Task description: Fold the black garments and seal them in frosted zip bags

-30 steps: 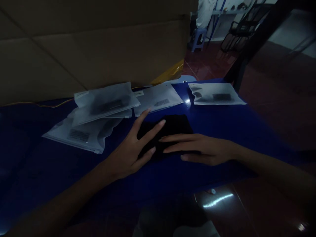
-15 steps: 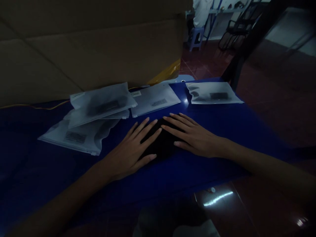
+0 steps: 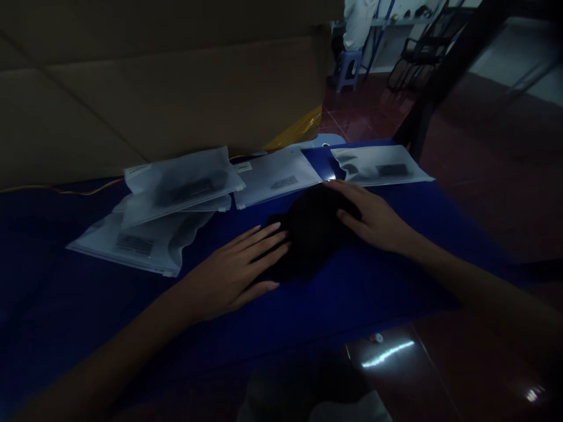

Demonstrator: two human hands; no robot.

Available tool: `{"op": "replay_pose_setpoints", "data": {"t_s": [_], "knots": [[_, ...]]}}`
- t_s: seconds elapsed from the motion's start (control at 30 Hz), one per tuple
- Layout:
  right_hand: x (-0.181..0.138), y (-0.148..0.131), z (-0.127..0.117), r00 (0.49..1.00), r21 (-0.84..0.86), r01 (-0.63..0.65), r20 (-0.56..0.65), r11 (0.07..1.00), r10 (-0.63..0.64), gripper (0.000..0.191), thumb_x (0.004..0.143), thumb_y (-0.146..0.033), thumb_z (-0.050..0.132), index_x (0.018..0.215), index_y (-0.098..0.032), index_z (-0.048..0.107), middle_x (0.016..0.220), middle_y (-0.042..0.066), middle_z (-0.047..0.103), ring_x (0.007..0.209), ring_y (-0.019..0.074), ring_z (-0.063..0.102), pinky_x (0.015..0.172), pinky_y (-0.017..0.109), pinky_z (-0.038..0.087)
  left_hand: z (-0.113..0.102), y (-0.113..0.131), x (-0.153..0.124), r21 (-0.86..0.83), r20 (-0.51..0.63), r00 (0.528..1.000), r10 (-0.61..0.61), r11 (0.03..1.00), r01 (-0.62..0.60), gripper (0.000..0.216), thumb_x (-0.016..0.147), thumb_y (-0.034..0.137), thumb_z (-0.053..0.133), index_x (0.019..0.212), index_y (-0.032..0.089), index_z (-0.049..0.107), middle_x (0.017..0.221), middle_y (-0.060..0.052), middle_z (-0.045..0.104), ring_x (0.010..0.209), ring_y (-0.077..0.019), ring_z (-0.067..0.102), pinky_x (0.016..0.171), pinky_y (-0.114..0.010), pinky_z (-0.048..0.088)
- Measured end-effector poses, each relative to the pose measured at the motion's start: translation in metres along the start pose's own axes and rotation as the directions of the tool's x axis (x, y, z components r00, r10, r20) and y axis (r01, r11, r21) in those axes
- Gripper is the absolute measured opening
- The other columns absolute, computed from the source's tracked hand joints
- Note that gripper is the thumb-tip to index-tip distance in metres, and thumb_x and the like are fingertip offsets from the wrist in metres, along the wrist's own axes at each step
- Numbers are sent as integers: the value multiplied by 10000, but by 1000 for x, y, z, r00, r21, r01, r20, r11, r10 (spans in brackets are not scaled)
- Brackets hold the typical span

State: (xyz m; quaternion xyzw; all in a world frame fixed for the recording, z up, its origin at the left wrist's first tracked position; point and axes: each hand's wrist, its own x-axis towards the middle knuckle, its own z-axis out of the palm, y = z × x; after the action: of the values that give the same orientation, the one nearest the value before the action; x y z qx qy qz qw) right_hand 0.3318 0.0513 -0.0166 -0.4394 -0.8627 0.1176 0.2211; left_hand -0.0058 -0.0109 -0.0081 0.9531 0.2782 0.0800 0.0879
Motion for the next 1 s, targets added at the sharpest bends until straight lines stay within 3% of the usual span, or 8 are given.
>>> {"op": "replay_pose_setpoints", "data": {"t_s": [0.1,0.2,0.4,0.5,0.63,0.83,0.93,1.0], "knots": [[3,-3,2,977,-27,-168,-136,985,163,579,1005,-516,548,1494,-205,536,1391,157,657,1260,374,635,1024,610,551,1,1,-1,20,-11,1000,10,1000,-9,629,1095,484,475,1635,186,347,1682,-120,376,1589,-311,291,1292,-532,315],[5,-8,5,970,-174,-229,-124,958,209,673,945,-580,605,1480,-175,558,1288,186,687,1203,421,638,974,647,550,3,1,-1,25,-18,1000,12,1000,-12,626,1086,493,493,1611,166,394,1674,-144,384,1581,-330,308,1277,-546,338],[3,-19,7,960,-24,-227,-172,974,220,600,859,-386,696,1422,-220,577,1177,109,750,1043,348,724,874,549,620,5,3,-1,12,-21,1000,-8,1000,8,637,1080,516,496,1621,199,381,1671,-124,395,1576,-333,317,1273,-559,345],[0,-28,7,943,53,-122,-306,991,132,506,877,-328,688,1372,-272,600,1112,68,757,949,293,743,848,493,639,4,4,1,-4,-13,1000,-11,1000,11,629,1080,521,491,1611,197,402,1661,-125,413,1575,-337,319,1277,-570,332],[-6,-38,10,901,81,220,-399,972,-170,445,921,-252,686,1358,-299,615,1165,64,751,1038,267,740,913,440,636,3,7,3,-4,0,1000,-18,1000,18,616,1087,521,467,1596,175,428,1644,-135,442,1577,-335,318,1291,-570,300],[-8,-44,21,776,165,623,-254,764,-578,603,961,-225,666,1532,-189,478,1322,138,702,1236,240,683,1009,380,611,3,12,7,-62,-13,999,-33,998,32,519,1083,491,489,1512,203,535,1548,-117,569,1493,-313,471,1299,-559,302],[-8,-49,25,674,72,737,-158,672,-722,529,950,-338,706,1383,-66,570,1254,194,719,1241,279,661,1044,434,585,4,15,8,-66,-21,999,-37,997,36,473,1092,454,482,1492,208,540,1509,-115,601,1425,-300,551,1294,-570,314],[-9,-51,26,663,-29,744,-93,667,-743,401,955,-379,692,1211,-73,648,1219,202,717,1174,297,672,1008,456,589,4,16,8,-56,-15,999,-40,998,39,481,1089,457,489,1491,197,531,1508,-128,598,1420,-306,557,1285,-574,331]]}}
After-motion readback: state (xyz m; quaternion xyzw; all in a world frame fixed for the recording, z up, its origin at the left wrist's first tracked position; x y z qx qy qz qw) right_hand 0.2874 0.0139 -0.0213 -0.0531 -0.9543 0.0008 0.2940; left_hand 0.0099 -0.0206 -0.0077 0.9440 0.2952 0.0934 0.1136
